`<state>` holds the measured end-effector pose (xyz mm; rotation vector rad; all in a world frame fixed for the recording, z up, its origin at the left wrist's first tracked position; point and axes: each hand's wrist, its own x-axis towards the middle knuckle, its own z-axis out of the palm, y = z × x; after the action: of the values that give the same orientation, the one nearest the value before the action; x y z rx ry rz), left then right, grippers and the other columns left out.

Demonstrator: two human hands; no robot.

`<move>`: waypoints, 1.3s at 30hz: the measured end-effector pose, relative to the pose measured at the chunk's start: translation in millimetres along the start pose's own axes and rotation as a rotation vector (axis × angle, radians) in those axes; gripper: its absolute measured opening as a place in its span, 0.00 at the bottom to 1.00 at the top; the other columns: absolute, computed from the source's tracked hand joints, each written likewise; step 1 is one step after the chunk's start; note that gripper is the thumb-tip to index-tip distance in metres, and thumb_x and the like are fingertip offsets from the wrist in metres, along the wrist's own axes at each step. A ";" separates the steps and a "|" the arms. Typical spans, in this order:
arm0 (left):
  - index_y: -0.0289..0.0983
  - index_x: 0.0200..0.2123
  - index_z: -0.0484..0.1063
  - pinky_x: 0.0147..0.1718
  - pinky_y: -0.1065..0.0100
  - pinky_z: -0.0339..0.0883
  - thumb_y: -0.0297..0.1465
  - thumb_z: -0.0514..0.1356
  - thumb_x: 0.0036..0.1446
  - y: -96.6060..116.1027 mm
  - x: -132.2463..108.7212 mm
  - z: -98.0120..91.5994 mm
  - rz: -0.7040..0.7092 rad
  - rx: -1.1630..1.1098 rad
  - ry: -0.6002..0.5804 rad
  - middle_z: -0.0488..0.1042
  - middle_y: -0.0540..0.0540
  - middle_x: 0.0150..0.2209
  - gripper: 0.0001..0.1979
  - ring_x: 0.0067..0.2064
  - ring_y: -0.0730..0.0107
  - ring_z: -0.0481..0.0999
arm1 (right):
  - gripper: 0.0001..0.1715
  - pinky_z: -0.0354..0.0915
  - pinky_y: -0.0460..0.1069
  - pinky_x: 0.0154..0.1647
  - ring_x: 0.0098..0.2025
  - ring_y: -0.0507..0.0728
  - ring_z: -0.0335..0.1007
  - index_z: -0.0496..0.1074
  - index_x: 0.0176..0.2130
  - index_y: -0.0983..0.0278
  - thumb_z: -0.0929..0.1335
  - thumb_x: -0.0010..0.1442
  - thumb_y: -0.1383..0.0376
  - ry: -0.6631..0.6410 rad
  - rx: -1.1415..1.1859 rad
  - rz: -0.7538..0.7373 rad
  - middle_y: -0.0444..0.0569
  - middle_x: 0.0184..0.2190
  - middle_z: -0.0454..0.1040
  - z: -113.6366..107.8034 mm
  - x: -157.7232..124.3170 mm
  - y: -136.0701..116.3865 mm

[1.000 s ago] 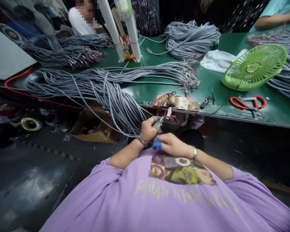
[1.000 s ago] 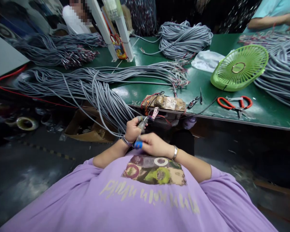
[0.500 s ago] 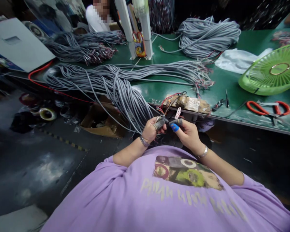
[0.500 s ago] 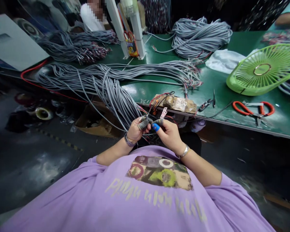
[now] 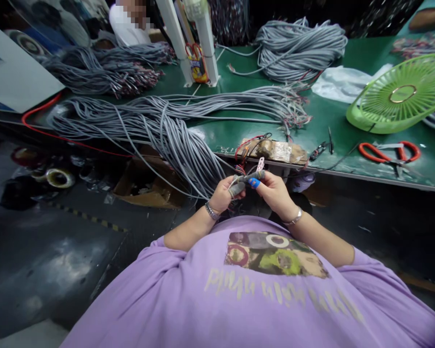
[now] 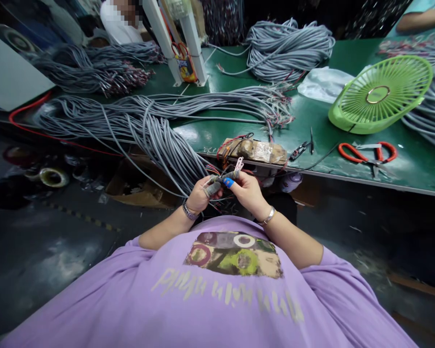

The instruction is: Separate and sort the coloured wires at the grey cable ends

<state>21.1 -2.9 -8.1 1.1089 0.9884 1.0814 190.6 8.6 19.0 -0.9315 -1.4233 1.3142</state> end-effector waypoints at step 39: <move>0.34 0.40 0.77 0.38 0.69 0.73 0.34 0.60 0.61 8.2 7.4 -5.8 0.850 0.908 0.330 0.78 0.44 0.33 0.10 0.35 0.71 0.77 | 0.26 0.70 0.52 0.41 0.38 0.57 0.73 0.73 0.45 0.63 0.72 0.54 0.49 -0.019 -0.163 0.026 0.50 0.37 0.78 -8.4 -14.5 19.8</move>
<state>15.6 6.2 -1.6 2.2736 1.3658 1.5634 201.1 -0.4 -2.9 -1.0501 -1.5553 1.2421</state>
